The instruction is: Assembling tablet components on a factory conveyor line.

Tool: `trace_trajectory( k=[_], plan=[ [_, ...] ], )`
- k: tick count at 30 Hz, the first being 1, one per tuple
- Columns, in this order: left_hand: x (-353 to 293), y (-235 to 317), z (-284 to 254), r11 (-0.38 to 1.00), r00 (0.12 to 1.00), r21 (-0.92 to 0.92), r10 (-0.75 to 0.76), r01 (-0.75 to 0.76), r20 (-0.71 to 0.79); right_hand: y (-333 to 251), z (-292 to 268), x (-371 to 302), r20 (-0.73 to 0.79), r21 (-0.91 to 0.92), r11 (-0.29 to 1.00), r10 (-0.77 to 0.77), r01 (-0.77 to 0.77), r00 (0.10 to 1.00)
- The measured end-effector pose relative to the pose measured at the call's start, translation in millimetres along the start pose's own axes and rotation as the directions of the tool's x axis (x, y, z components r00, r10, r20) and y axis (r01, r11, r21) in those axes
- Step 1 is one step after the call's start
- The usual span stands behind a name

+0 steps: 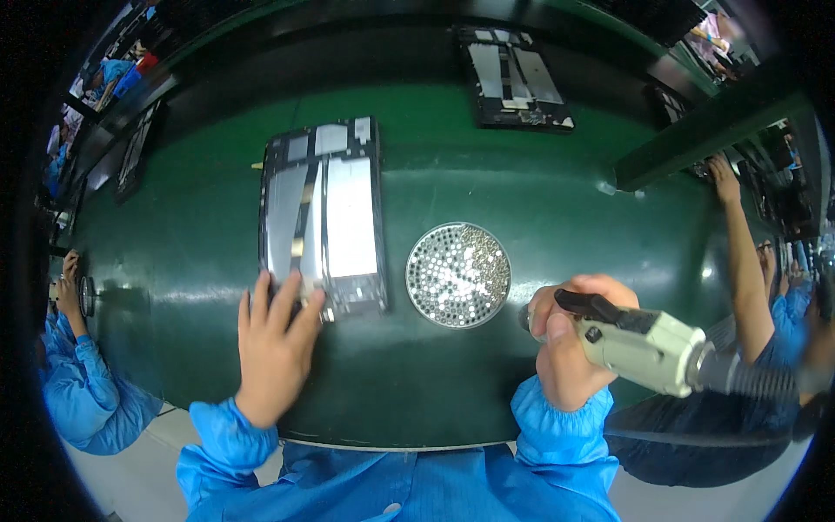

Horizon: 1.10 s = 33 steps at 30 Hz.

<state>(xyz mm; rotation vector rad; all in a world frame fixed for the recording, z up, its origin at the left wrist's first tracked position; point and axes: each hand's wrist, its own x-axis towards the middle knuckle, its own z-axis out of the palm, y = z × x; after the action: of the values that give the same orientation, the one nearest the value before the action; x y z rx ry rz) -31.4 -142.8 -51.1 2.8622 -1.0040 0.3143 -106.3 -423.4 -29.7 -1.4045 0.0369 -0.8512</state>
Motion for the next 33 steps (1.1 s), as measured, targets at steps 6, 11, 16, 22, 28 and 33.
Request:
trace_trajectory(
  k=[6,11,16,22,28,33],
  plan=[
    [122,-79,50,0.998,0.976,-0.053,0.034,-0.047,-0.215,6,0,11,-0.035,0.111,0.993,0.041,-0.037,0.999],
    [199,-115,67,0.992,0.987,-0.11,0.037,-0.055,-0.155,8,-3,10,-0.019,0.175,0.98,0.099,-0.094,0.995],
    [237,-60,68,0.992,0.942,-0.031,0.107,-0.124,-0.319,8,-5,13,0.005,0.194,0.979,0.068,-0.068,0.998],
    [293,26,103,0.846,0.919,-0.367,0.32,-0.387,-0.23,22,-14,16,-0.012,0.025,0.986,0.166,-0.166,0.986],
    [330,46,105,0.868,0.931,-0.344,0.361,-0.357,-0.055,16,-10,14,-0.061,-0.122,0.958,0.253,-0.259,0.966],
    [324,57,116,0.971,0.951,0.035,0.239,-0.237,-0.197,27,-11,11,-0.092,-0.174,0.961,0.204,-0.217,0.975]
  ],
)
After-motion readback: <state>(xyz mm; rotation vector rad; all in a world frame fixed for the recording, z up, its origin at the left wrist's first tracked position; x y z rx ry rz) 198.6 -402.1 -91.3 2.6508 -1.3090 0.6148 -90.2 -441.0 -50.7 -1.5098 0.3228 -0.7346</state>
